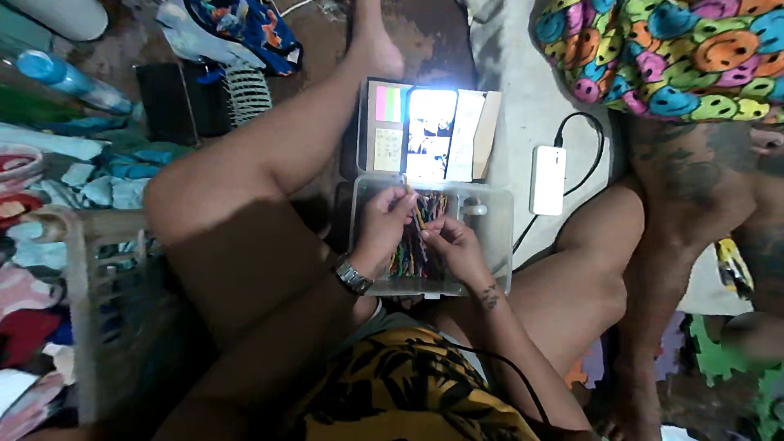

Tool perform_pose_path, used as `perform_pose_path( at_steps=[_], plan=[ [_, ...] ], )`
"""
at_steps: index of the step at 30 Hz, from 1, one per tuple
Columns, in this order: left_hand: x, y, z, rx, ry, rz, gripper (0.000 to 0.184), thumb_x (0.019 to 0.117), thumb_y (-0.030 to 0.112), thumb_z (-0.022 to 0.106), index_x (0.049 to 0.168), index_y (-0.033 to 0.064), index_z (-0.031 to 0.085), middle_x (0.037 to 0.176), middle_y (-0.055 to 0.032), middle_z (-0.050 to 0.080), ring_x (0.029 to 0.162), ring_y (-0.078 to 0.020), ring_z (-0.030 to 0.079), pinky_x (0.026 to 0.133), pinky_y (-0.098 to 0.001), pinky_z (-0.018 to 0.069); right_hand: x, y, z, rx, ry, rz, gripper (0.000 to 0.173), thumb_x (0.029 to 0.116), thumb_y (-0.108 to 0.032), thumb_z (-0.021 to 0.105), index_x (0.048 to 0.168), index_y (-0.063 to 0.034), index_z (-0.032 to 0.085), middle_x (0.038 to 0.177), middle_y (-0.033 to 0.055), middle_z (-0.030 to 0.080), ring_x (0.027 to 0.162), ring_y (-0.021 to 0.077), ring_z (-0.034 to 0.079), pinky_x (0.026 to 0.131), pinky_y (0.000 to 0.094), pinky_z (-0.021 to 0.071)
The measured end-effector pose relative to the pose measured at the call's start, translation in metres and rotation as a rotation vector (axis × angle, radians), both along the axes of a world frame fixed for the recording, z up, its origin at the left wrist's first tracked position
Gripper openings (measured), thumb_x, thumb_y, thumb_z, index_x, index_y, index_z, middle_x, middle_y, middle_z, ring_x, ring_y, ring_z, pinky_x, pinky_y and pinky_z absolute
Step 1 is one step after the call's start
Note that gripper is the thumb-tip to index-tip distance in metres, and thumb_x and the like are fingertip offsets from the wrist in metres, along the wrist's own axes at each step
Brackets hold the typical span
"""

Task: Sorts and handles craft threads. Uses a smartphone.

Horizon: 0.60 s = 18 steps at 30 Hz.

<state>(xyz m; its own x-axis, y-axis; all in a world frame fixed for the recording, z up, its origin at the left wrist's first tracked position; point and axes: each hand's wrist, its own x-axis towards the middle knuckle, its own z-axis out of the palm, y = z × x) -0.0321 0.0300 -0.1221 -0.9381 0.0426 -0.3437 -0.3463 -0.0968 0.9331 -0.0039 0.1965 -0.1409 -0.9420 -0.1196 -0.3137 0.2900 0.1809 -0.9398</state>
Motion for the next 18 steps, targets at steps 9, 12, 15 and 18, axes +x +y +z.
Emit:
perform_pose_path(
  at_steps=[9,12,15,18],
  plan=[
    [-0.005,-0.007,0.007,0.159,0.027,0.116,0.013,0.1074,0.017,0.051,0.111,0.0090,0.060,0.100,-0.0014,0.068,0.085,-0.0093,0.067,0.077,-0.0279,0.0574,0.003,0.001,-0.002,0.022,-0.064,0.079,0.007,0.0967,-0.006,0.065,0.100,-0.0001,0.067,0.085,0.0001,0.068,0.075,0.0041,0.066,0.074,0.0227,0.0582],
    [-0.004,-0.008,0.008,0.212,0.023,0.115,0.015,0.1088,0.018,0.047,0.111,0.0102,0.060,0.100,-0.0010,0.069,0.086,-0.0099,0.069,0.076,-0.0278,0.0587,0.003,0.001,-0.001,0.019,-0.093,0.088,0.008,0.0977,-0.007,0.064,0.102,-0.0006,0.067,0.085,-0.0006,0.067,0.076,0.0036,0.066,0.075,0.0225,0.0580],
    [-0.005,-0.008,0.010,0.229,0.001,0.126,0.015,0.1091,0.018,0.047,0.112,0.0103,0.059,0.098,-0.0007,0.068,0.083,-0.0097,0.068,0.073,-0.0263,0.0581,0.004,0.002,-0.002,0.023,-0.100,0.116,0.009,0.0988,-0.008,0.063,0.103,-0.0012,0.067,0.086,-0.0014,0.067,0.077,0.0026,0.065,0.075,0.0212,0.0566],
    [-0.006,-0.009,0.012,0.264,-0.030,0.146,0.013,0.1088,0.017,0.048,0.113,0.0101,0.058,0.099,-0.0018,0.067,0.086,-0.0114,0.068,0.076,-0.0283,0.0583,0.004,0.003,-0.004,0.046,-0.063,0.141,0.010,0.0988,-0.007,0.062,0.103,-0.0008,0.068,0.088,-0.0010,0.067,0.078,0.0019,0.064,0.075,0.0209,0.0560]
  ],
)
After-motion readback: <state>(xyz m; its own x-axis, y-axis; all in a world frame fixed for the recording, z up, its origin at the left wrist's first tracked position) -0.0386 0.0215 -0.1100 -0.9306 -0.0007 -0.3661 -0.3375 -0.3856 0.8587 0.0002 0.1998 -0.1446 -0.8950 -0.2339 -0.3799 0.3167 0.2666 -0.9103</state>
